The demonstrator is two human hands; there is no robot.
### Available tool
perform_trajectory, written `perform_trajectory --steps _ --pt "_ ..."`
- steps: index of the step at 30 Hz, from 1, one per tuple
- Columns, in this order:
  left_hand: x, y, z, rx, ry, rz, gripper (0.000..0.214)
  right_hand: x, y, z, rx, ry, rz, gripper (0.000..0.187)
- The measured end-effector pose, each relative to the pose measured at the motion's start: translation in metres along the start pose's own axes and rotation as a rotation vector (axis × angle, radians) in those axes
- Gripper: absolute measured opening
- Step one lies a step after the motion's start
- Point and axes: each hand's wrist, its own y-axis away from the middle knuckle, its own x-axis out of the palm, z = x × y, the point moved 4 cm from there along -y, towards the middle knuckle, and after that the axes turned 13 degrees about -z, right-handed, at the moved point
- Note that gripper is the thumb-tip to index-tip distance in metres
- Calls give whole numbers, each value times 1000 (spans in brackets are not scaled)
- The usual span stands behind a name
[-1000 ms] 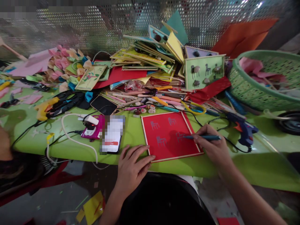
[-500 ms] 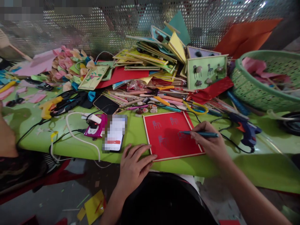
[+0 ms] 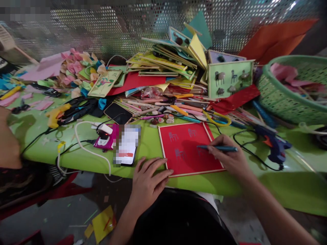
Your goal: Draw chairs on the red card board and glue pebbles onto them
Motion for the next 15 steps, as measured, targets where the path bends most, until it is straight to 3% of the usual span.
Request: perform_trajectory --steps 15 --pt "1 0 0 -15 24 -12 29 1 0 -3 -14 40 17 20"
